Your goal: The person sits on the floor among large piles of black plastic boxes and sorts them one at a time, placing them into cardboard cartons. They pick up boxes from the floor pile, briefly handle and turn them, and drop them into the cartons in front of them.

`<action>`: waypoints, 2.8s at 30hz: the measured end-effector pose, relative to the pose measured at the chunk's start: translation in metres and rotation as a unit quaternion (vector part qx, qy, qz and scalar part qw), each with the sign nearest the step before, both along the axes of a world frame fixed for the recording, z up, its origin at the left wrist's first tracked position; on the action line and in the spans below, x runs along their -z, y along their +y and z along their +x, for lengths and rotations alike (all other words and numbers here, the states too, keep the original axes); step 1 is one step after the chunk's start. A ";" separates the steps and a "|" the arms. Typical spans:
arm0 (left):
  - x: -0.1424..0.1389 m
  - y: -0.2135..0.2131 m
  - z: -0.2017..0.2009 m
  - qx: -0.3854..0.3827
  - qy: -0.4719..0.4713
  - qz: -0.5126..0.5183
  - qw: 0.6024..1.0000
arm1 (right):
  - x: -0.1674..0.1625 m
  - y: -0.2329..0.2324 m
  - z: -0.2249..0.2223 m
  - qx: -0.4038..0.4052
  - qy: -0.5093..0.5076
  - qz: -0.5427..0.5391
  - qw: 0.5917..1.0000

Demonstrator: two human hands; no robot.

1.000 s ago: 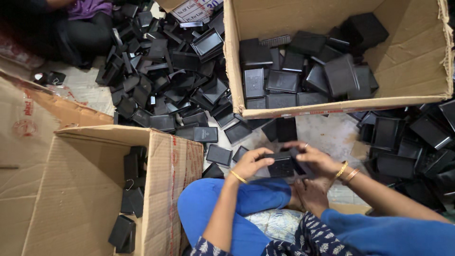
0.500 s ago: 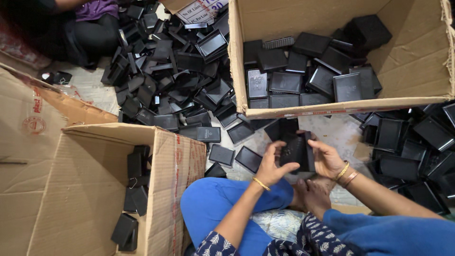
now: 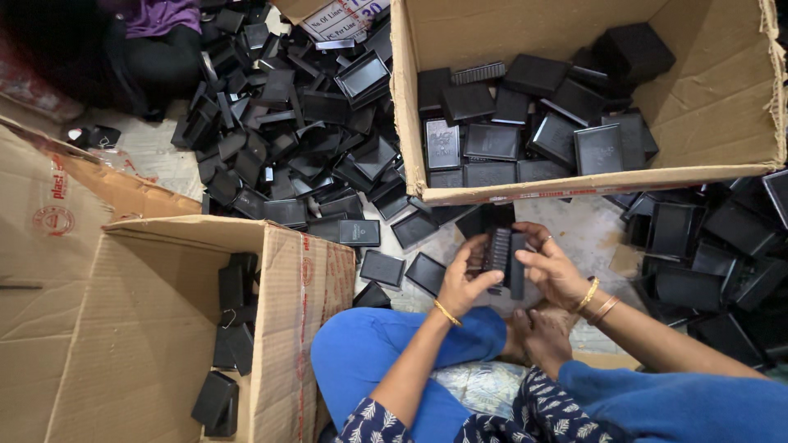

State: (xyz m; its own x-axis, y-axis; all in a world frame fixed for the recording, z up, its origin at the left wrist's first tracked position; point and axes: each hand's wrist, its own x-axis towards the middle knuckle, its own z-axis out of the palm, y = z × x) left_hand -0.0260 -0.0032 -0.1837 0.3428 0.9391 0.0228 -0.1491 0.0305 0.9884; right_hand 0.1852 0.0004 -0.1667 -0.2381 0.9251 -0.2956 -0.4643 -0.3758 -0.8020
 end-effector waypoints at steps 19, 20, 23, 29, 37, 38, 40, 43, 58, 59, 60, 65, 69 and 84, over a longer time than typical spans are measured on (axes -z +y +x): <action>-0.028 -0.002 -0.001 -0.030 0.087 0.106 0.990 | 0.023 -0.002 0.006 0.004 -0.054 0.136 0.989; -0.028 -0.002 0.000 -0.023 0.081 0.094 0.992 | 0.023 -0.003 0.007 -0.002 -0.058 0.140 0.988; -0.030 -0.004 0.001 -0.019 0.073 0.076 0.994 | 0.024 -0.005 0.010 -0.011 -0.070 0.131 0.989; -0.045 -0.009 0.003 -0.095 0.195 0.307 0.927 | 0.021 0.002 0.004 0.094 0.003 -0.002 0.996; -0.042 -0.005 -0.008 -0.140 0.172 0.177 0.959 | 0.041 0.009 0.015 0.044 -0.065 -0.024 0.997; -0.041 -0.004 -0.012 -0.119 0.144 0.147 0.971 | 0.040 0.012 0.019 0.028 -0.092 0.010 0.995; -0.039 -0.003 -0.017 -0.074 0.084 0.087 0.990 | 0.030 0.015 0.023 0.008 -0.152 0.076 0.985; -0.038 -0.006 -0.018 -0.064 0.047 0.074 0.994 | -0.016 0.012 0.026 0.006 -0.291 0.213 0.933; 0.055 0.062 -0.077 -0.278 0.337 0.087 0.895 | -0.095 0.029 0.042 0.006 -0.568 0.696 0.440; 0.062 0.062 -0.075 -0.256 0.386 0.132 0.876 | -0.067 0.033 0.032 -0.095 -0.566 0.663 0.481; 0.068 0.061 -0.071 -0.242 0.415 0.145 0.865 | -0.042 0.034 0.023 -0.148 -0.589 0.609 0.510; 0.087 0.066 -0.068 -0.167 0.554 0.133 0.805 | 0.032 0.050 0.020 -0.296 -0.665 0.453 0.515; 0.084 0.074 -0.085 -0.152 0.667 0.085 0.724 | 0.049 0.055 0.018 -0.375 -0.720 0.320 0.488; 0.078 0.066 -0.090 -0.085 0.687 -0.033 0.721 | 0.072 0.025 0.017 -0.316 -0.788 0.229 0.477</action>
State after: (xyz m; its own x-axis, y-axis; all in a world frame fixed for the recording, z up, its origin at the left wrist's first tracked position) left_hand -0.1158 0.0625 -0.2616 -0.1215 0.9535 -0.2757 0.9620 0.1816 0.2041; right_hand 0.2026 0.0250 -0.2392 -0.3289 0.8692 -0.3692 0.9394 0.3411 -0.0339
